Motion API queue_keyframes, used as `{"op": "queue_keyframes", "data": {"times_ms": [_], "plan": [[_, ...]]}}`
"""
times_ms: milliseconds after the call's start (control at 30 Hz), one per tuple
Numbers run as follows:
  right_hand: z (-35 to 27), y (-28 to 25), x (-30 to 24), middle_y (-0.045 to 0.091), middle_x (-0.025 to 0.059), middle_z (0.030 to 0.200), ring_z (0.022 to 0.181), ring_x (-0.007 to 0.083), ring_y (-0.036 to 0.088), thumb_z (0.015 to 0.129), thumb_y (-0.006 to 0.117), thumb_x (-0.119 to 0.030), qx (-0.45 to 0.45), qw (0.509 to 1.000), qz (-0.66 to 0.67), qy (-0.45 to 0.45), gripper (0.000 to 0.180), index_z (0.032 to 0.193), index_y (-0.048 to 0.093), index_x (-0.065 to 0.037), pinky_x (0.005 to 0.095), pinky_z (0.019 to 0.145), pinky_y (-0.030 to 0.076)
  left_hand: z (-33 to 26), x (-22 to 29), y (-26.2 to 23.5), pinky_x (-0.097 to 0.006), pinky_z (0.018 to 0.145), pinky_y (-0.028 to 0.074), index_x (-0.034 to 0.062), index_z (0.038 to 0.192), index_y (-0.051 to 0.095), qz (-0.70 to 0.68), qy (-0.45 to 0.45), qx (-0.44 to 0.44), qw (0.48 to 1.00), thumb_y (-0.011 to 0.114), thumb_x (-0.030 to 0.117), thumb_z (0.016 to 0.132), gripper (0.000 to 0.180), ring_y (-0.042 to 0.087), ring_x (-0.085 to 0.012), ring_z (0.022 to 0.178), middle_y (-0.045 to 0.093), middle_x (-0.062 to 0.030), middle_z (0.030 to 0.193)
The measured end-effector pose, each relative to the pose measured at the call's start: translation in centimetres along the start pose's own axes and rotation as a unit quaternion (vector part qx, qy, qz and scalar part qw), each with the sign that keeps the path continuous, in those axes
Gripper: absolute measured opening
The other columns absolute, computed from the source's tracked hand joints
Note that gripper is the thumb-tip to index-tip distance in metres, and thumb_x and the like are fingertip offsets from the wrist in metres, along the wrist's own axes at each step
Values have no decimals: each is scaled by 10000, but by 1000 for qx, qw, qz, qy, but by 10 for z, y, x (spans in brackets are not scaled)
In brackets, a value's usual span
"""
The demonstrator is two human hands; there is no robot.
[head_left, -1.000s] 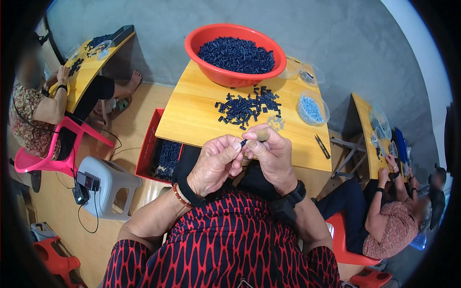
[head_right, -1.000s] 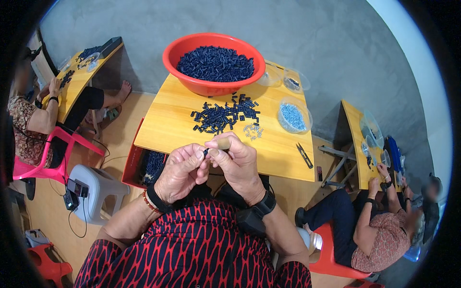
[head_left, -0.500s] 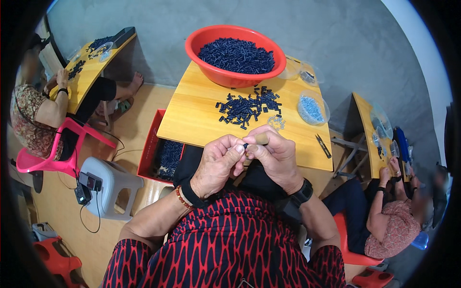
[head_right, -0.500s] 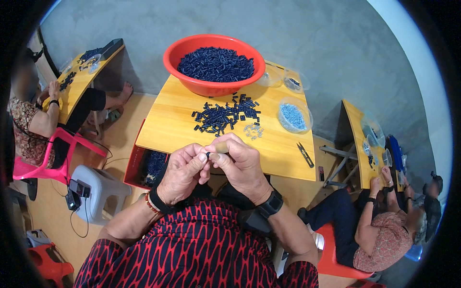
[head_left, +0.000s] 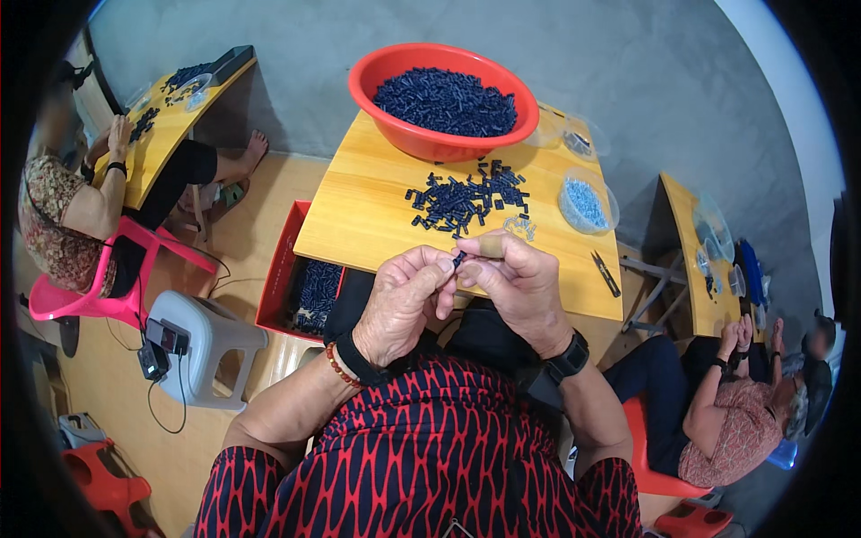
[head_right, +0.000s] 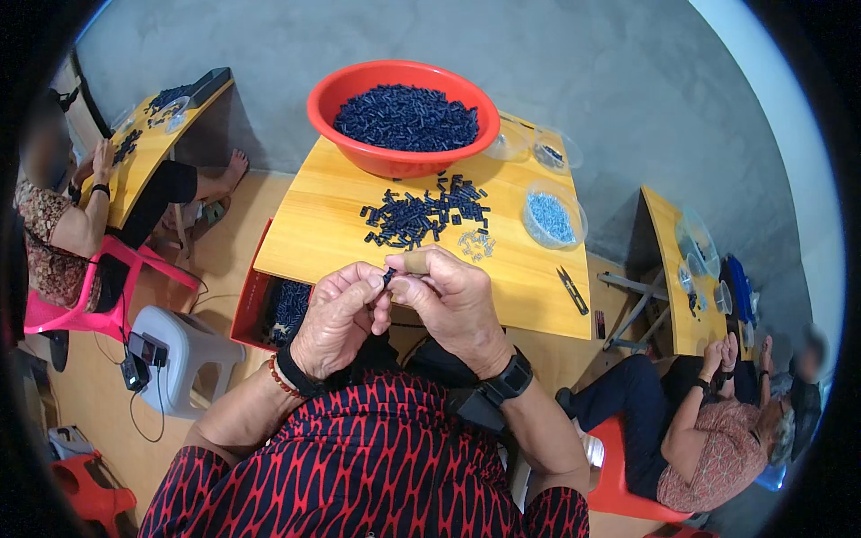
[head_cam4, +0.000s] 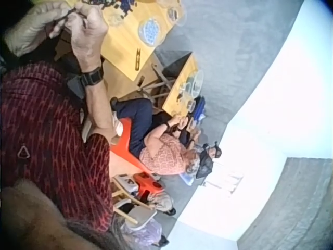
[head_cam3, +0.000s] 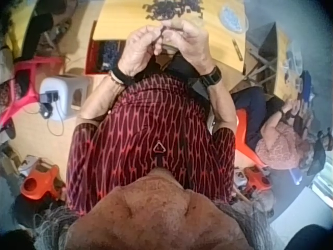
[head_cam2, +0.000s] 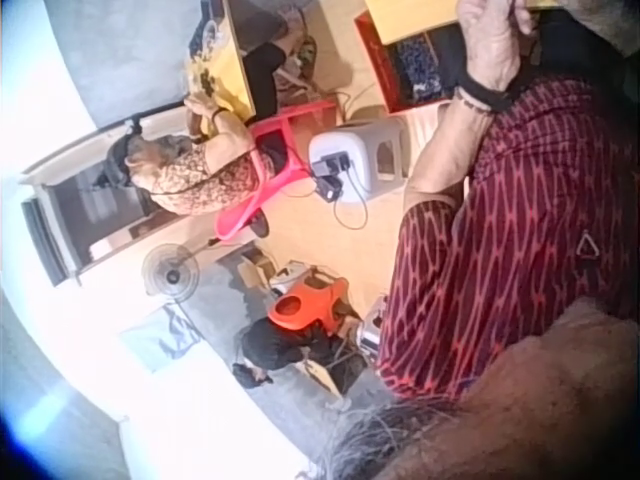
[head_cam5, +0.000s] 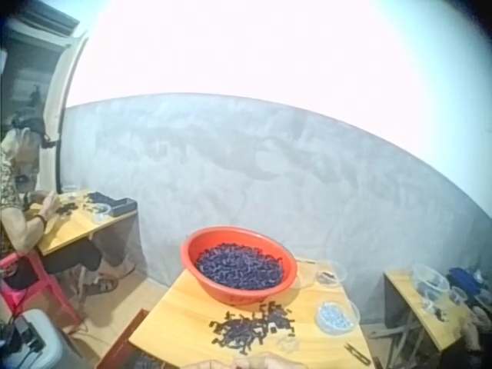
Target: The person picks up a black plastic piece and a metal pin, inserts the pin into the piece, and then trims the end of the pin using shears.
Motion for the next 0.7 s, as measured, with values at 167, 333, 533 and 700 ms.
{"op": "queue_keyframes", "data": {"times_ms": [167, 333, 533, 700], "plan": [[3, -3, -1, 633, 95, 979, 824, 125, 658, 872, 657, 51, -13, 1000, 8, -11, 153, 1023, 657, 72, 235, 715, 563, -1, 1, 2, -232, 562, 471, 46, 953, 615, 9, 0, 3, 1000, 604, 161, 965, 116, 560, -89, 627, 623, -21, 777], [8, -8, -1, 632, 93, 966, 810, 118, 646, 857, 672, 48, -22, 1000, -5, -22, 123, 979, 660, 64, 230, 712, 559, -1, -1, 1, -233, 562, 473, 50, 955, 616, 10, -7, -9, 1000, 620, 163, 956, 112, 560, -93, 627, 622, -23, 784], [10, -9, -7, 638, 84, 915, 820, 126, 635, 834, 689, 34, -28, 999, -18, -30, 103, 934, 669, 33, 248, 702, 535, 1, -3, 0, -230, 574, 474, 57, 964, 623, -3, -14, -14, 1000, 642, 157, 941, 104, 557, -91, 628, 612, -15, 795], [10, -7, -19, 645, 91, 864, 802, 168, 639, 800, 714, 22, -26, 989, -111, -94, 102, 893, 671, 14, 269, 693, 511, 1, -4, -3, -225, 586, 472, 54, 972, 626, 10, -13, -22, 1000, 650, 142, 934, 99, 556, -85, 636, 604, -8, 793]]}}
Point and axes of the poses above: each hand's wrist, its own z-axis towards the middle knuckle, its own y-axis out of the palm, x = y × z, the point moved 8 cm from there along z, towards the middle knuckle
